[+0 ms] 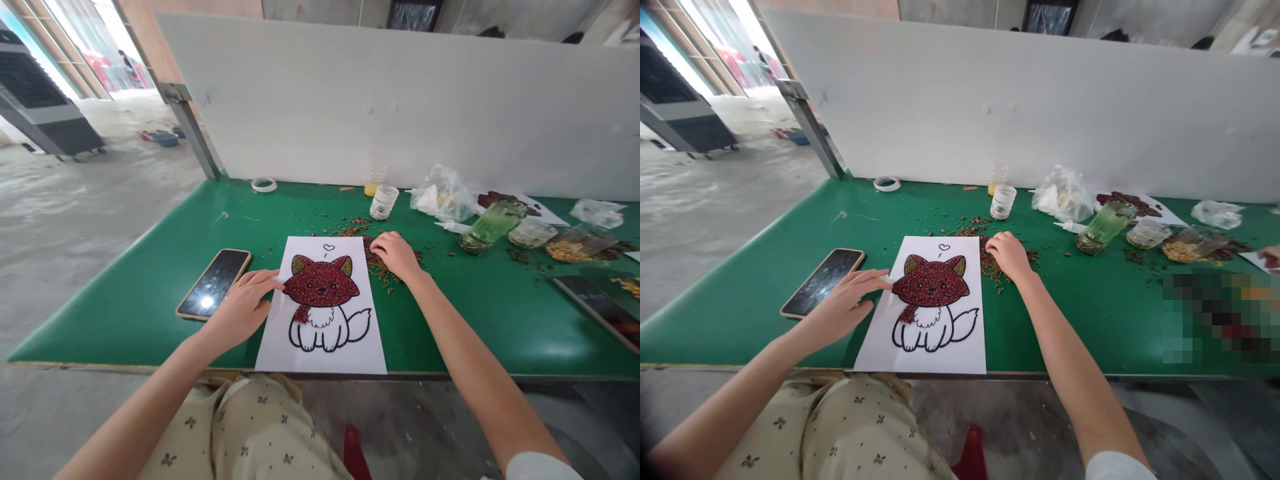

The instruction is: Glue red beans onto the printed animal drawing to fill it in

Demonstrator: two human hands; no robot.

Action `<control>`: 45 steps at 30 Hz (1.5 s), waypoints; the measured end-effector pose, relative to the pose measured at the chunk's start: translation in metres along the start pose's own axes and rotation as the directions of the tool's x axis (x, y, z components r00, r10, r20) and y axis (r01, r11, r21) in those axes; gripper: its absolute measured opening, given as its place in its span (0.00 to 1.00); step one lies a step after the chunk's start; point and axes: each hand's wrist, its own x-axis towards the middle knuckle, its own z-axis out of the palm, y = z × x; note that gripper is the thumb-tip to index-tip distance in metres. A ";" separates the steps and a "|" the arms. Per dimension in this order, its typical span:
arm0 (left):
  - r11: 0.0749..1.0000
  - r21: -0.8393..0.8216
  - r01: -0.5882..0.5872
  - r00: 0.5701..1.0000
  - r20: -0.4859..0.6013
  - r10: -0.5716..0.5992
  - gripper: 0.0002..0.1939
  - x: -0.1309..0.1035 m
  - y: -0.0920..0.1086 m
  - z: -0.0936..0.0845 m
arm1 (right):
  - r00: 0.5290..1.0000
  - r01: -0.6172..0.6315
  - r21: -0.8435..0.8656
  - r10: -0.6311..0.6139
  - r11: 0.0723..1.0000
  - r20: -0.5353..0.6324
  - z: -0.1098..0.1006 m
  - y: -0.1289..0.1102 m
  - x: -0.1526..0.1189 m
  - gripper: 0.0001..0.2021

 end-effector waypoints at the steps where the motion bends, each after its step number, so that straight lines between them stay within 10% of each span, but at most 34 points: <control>1: 1.000 -0.001 -0.001 1.000 0.000 0.001 0.24 0.000 0.000 0.000 | 1.000 0.002 0.000 -0.002 1.000 0.002 0.000 -0.001 0.000 0.07; 23: 0.998 -0.048 0.050 0.999 -0.020 -0.051 0.23 -0.005 0.004 -0.007 | 0.994 -0.022 0.106 0.033 0.994 -0.102 -0.013 -0.013 -0.007 0.08; 34: 0.997 -0.042 0.062 0.990 -0.125 -0.066 0.19 -0.008 0.005 -0.007 | 0.941 0.093 0.615 -0.271 0.783 0.203 -0.009 -0.152 -0.052 0.05; 45: 0.993 -0.100 0.070 0.990 -0.115 -0.081 0.19 -0.012 0.007 -0.008 | 0.924 0.169 0.581 -0.333 0.796 0.189 0.002 -0.160 -0.053 0.06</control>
